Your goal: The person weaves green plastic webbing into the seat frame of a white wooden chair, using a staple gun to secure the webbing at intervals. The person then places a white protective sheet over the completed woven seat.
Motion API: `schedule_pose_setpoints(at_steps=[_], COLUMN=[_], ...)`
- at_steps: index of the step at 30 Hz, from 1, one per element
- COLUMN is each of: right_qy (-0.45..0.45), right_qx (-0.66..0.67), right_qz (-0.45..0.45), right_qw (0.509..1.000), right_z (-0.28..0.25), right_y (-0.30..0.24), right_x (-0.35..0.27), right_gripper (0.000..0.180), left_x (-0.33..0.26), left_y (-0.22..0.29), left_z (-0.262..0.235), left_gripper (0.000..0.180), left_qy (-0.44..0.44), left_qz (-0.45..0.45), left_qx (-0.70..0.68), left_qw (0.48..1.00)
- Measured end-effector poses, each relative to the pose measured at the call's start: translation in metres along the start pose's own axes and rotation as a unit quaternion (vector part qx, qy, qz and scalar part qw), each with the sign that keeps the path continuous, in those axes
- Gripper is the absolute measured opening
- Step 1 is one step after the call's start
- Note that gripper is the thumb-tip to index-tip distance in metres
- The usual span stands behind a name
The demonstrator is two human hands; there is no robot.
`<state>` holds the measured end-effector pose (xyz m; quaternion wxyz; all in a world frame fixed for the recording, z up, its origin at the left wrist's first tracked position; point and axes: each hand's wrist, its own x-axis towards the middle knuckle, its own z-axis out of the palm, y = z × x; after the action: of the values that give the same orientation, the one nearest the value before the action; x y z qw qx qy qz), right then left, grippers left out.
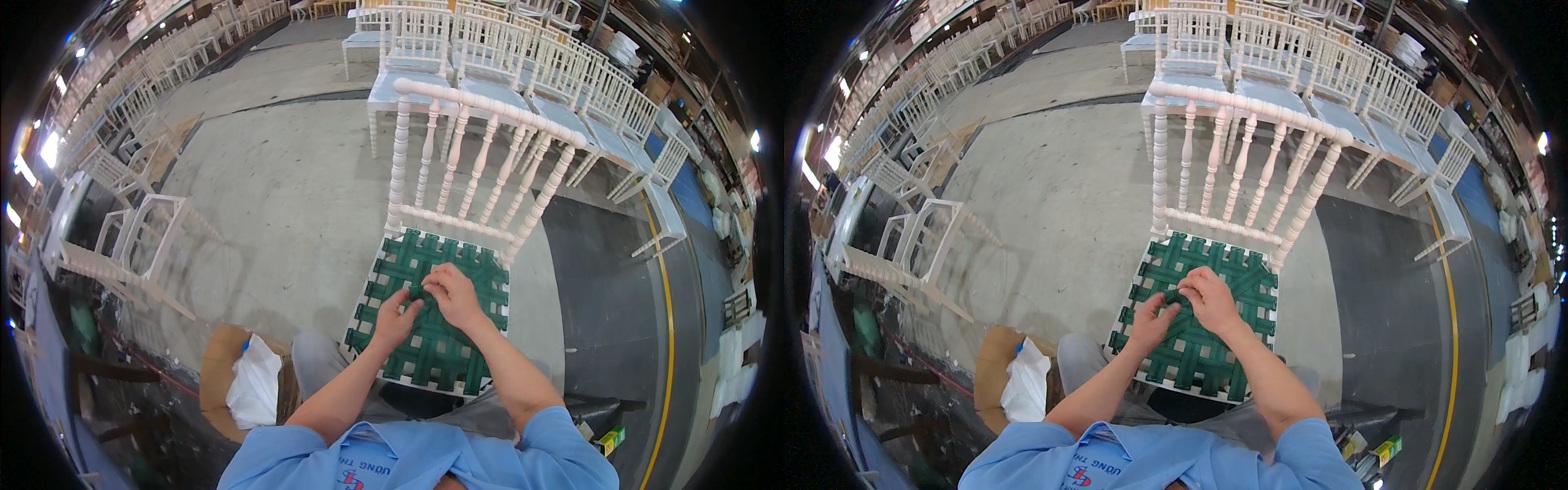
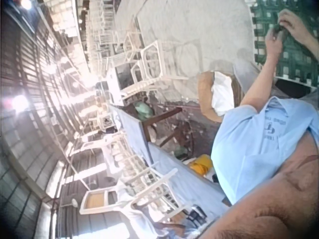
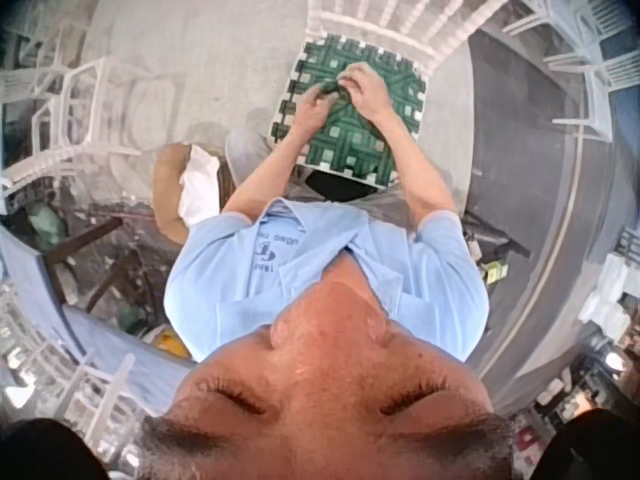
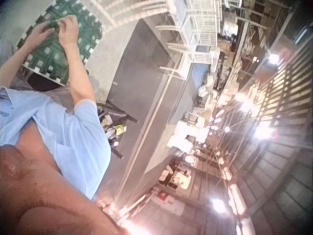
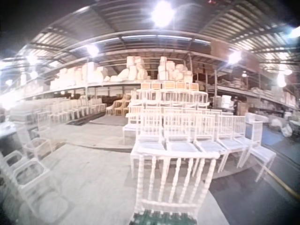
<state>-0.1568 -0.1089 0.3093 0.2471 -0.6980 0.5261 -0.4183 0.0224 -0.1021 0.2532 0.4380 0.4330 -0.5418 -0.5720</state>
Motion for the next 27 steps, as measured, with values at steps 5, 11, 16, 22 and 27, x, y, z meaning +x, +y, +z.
schedule_pose_setpoints(at_steps=[5,11,16,22,27], right_qy=[-0.086,-0.181,-0.203,-0.118,-0.113], right_qx=[-0.053,-0.077,-0.088,-0.164,-0.149], right_qz=[0.077,0.147,0.189,0.129,0.131], right_qw=[0.992,0.969,0.957,0.971,0.974], right_z=[-0.008,0.041,0.078,0.103,0.104], right_y=[0.060,0.109,0.161,0.200,0.200], right_x=[0.052,0.129,0.163,0.163,0.169], right_gripper=[0.013,0.016,0.015,0.014,0.014], left_x=[0.033,0.121,0.162,0.162,0.160], left_y=[-0.029,-0.059,-0.087,-0.110,-0.103], left_z=[-0.006,-0.058,-0.058,-0.044,-0.044], left_gripper=[0.033,0.026,0.034,0.042,0.036], left_qy=[-0.071,0.127,0.148,0.098,-0.005], left_qz=[-0.028,0.024,0.142,0.129,0.103], left_qx=[0.246,0.330,0.350,0.414,0.528], left_qw=[0.966,0.935,0.914,0.895,0.843])
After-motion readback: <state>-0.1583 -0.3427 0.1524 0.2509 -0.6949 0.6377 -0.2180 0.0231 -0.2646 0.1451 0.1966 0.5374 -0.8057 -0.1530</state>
